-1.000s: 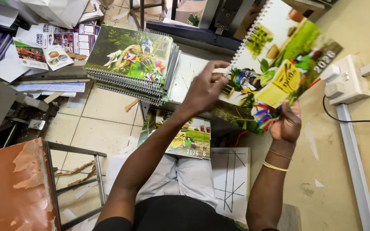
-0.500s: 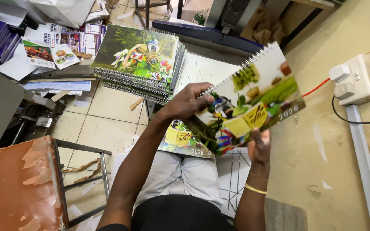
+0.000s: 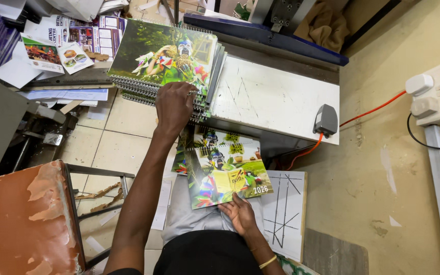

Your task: The person binds spiral calendars using a binding machine. They place a calendar into the machine, press the handle down to secure the spiral binding, and then remove the finished calendar. This process is repeated for multiple calendars.

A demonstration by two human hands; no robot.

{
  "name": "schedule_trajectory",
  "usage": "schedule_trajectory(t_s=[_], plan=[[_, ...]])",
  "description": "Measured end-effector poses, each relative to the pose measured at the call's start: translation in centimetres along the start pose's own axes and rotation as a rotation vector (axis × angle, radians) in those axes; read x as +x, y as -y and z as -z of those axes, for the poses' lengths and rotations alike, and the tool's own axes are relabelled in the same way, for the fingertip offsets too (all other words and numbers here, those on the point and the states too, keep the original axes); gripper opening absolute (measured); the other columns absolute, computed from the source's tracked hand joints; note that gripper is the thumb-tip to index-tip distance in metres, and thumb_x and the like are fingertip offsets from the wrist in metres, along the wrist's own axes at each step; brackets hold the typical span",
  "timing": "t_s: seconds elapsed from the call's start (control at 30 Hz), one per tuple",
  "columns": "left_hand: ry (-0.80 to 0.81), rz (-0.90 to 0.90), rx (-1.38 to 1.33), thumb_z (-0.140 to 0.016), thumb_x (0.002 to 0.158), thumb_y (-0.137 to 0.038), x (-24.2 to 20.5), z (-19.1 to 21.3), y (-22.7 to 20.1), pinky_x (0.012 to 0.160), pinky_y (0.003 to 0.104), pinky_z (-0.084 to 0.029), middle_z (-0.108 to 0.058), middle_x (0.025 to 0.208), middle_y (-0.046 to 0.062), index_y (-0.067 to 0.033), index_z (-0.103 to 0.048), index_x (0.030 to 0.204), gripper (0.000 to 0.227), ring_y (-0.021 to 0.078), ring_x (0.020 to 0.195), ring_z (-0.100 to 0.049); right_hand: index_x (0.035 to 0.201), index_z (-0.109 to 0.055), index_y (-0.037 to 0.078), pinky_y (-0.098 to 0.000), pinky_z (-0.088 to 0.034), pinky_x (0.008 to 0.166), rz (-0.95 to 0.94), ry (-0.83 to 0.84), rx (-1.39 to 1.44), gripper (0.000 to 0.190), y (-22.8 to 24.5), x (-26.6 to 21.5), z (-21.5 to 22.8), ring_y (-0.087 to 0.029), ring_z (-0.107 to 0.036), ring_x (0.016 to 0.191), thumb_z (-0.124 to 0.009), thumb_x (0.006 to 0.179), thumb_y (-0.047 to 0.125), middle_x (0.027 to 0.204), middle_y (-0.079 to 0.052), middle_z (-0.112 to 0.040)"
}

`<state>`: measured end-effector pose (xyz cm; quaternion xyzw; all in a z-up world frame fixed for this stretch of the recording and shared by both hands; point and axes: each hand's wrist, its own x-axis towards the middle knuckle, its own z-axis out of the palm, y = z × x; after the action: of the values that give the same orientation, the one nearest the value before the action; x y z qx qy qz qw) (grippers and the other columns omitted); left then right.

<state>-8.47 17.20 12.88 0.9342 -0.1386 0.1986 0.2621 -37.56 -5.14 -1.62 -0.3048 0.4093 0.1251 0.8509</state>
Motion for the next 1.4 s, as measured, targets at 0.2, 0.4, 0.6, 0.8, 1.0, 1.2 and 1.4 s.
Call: schedule_trajectory(t_s=[0.2,0.4,0.6,0.8,1.0,1.2,1.4], plan=[[0.062,-0.103,0.061,-0.074,0.089,-0.010,1.9,-3.8,2.3,0.098,0.049,-0.046,-0.077,0.112,0.007,-0.0166,-0.082,0.100,0.015,0.0312,0.107,-0.068,0.124,-0.046,-0.015,-0.0527,-0.060,0.093,-0.115,0.175,-0.173,0.045,0.1,0.5,-0.1,-0.053,-0.062,0.125,-0.054,0.101,0.022,0.148,-0.046,-0.048],[0.117,-0.151,0.013,-0.066,0.092,-0.001,2.1,-2.5,2.3,0.061,0.047,-0.053,-0.077,0.092,0.008,-0.0095,-0.077,0.093,0.014,0.0320,0.080,-0.070,0.129,-0.061,-0.013,-0.0414,-0.064,0.087,-0.108,0.419,-0.579,0.062,2.9,-4.1,-3.5,-0.041,-0.075,0.106,-0.064,0.092,0.037,0.123,-0.033,-0.072],[0.161,-0.315,0.085,-0.063,0.088,0.011,1.9,-2.2,2.6,0.056,0.045,-0.061,-0.077,0.106,0.011,-0.0050,-0.076,0.104,0.026,0.0298,0.077,-0.074,0.125,-0.066,-0.004,-0.0323,-0.064,0.078,0.158,0.554,-0.800,0.063,4.4,-3.1,-6.5,-0.028,-0.077,0.100,-0.065,0.091,0.049,0.120,-0.021,-0.077],[0.245,-0.297,0.172,-0.061,0.101,-0.002,1.9,-5.2,5.0,0.098,0.047,-0.058,-0.069,0.114,0.013,-0.0069,-0.070,0.104,0.011,0.0346,0.112,-0.070,0.124,-0.070,-0.004,-0.0272,-0.063,0.079,0.335,0.634,-0.919,0.033,6.5,-4.1,-11.4,-0.020,-0.076,0.098,-0.058,0.104,0.019,0.108,-0.017,-0.079],[0.203,-0.288,0.161,-0.057,0.087,-0.003,3.7,-0.2,1.4,0.099,0.052,-0.051,-0.060,0.111,0.015,-0.0050,-0.061,0.100,0.014,0.0422,0.109,-0.068,0.137,-0.065,0.008,-0.0468,-0.057,0.100,0.975,0.611,-1.215,0.036,12.3,-4.9,-17.2,-0.036,-0.066,0.122,-0.060,0.104,0.021,0.129,-0.019,-0.070],[0.359,-0.337,0.050,-0.052,0.096,-0.006,2.2,1.7,-3.9,0.106,0.053,-0.046,-0.061,0.105,0.016,-0.0033,-0.063,0.104,0.014,0.0426,0.110,-0.069,0.144,-0.056,0.006,-0.0498,-0.029,0.122,1.872,0.152,-1.767,0.066,18.3,-0.5,-24.8,-0.038,-0.034,0.149,-0.085,0.085,0.014,0.156,-0.014,-0.047],[0.339,-0.338,-0.010,-0.063,0.101,-0.031,-0.6,5.9,-6.4,0.110,0.055,-0.045,-0.066,0.117,0.023,-0.0007,-0.060,0.125,0.039,0.0400,0.117,-0.068,0.116,-0.078,0.019,-0.0465,-0.047,0.111,1.838,0.252,-1.615,0.038,20.2,4.7,-22.4,-0.028,-0.070,0.116,-0.072,0.084,-0.003,0.115,-0.002,-0.078]])
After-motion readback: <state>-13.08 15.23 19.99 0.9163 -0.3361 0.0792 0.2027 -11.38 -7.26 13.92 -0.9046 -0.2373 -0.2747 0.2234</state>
